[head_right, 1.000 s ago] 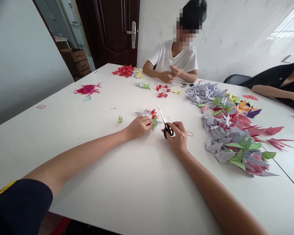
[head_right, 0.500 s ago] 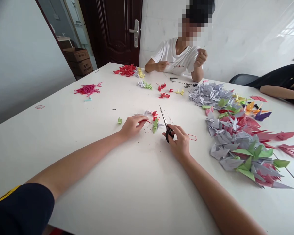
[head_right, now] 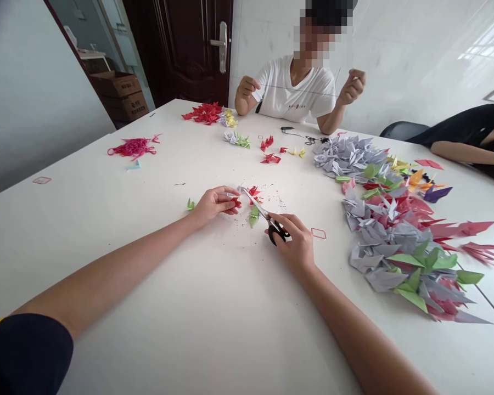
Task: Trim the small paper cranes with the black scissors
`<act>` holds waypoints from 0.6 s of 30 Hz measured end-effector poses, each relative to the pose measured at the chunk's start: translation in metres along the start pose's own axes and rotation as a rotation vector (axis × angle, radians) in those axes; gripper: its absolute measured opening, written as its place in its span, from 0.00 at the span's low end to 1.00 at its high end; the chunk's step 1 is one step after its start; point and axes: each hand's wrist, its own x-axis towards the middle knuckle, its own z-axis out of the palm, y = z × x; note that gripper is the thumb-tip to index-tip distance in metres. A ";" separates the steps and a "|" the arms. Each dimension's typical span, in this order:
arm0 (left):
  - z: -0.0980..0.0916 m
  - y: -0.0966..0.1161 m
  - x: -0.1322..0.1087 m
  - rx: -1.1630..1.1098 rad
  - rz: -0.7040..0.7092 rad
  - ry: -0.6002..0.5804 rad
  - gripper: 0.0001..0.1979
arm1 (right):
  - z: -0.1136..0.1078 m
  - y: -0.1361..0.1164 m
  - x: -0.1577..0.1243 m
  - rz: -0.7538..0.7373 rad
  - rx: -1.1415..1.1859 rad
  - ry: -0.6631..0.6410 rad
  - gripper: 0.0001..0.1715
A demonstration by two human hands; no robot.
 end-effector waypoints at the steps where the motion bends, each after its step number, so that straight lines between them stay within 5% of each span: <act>1: -0.001 -0.001 0.001 -0.015 -0.006 -0.004 0.24 | 0.000 0.001 0.000 0.006 0.002 0.002 0.20; 18: -0.003 -0.004 0.005 -0.001 0.012 0.019 0.21 | -0.003 0.000 0.002 0.023 0.069 -0.103 0.16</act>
